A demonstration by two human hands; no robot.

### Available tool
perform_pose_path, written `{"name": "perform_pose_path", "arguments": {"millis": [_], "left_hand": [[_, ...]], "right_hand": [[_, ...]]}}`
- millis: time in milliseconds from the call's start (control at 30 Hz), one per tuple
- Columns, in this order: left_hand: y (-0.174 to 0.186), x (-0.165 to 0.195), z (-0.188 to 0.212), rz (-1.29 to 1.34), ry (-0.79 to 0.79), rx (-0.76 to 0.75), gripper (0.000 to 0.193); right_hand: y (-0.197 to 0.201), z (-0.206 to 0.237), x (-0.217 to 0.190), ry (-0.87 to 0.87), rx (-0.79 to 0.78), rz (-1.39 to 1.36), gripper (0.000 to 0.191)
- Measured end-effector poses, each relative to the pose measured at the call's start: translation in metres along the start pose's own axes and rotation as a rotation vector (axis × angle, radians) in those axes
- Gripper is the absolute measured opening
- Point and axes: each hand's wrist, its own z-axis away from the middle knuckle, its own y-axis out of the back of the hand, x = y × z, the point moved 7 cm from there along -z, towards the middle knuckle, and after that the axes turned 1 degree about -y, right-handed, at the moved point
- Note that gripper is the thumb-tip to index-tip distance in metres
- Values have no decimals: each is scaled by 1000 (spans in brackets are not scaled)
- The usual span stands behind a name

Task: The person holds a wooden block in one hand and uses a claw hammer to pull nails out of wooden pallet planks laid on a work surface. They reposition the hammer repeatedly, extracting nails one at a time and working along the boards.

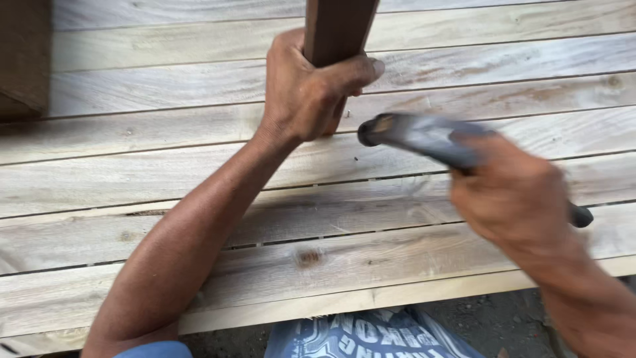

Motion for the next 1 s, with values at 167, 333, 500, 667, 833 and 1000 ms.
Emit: {"name": "perform_pose_path", "arguments": {"millis": [167, 333, 500, 667, 833, 1000], "left_hand": [[-1, 0, 2, -3, -7, 1, 20], [1, -7, 1, -39, 15, 7, 22], [-2, -6, 3, 19, 47, 6, 23], [2, -1, 3, 0, 27, 16, 23], [-1, -6, 0, 10, 45, 14, 21], [0, -5, -3, 11, -1, 0, 20]], "right_hand": [[46, 31, 35, -65, 305, -196, 17], [-17, 41, 28, 246, 200, 155, 21], [-37, 9, 4, 300, -40, 403, 28], [44, -9, -30, 95, 60, -230, 29], [-10, -24, -26, 273, 4, 286, 23], [9, -1, 8, 249, 140, -3, 32]]}}
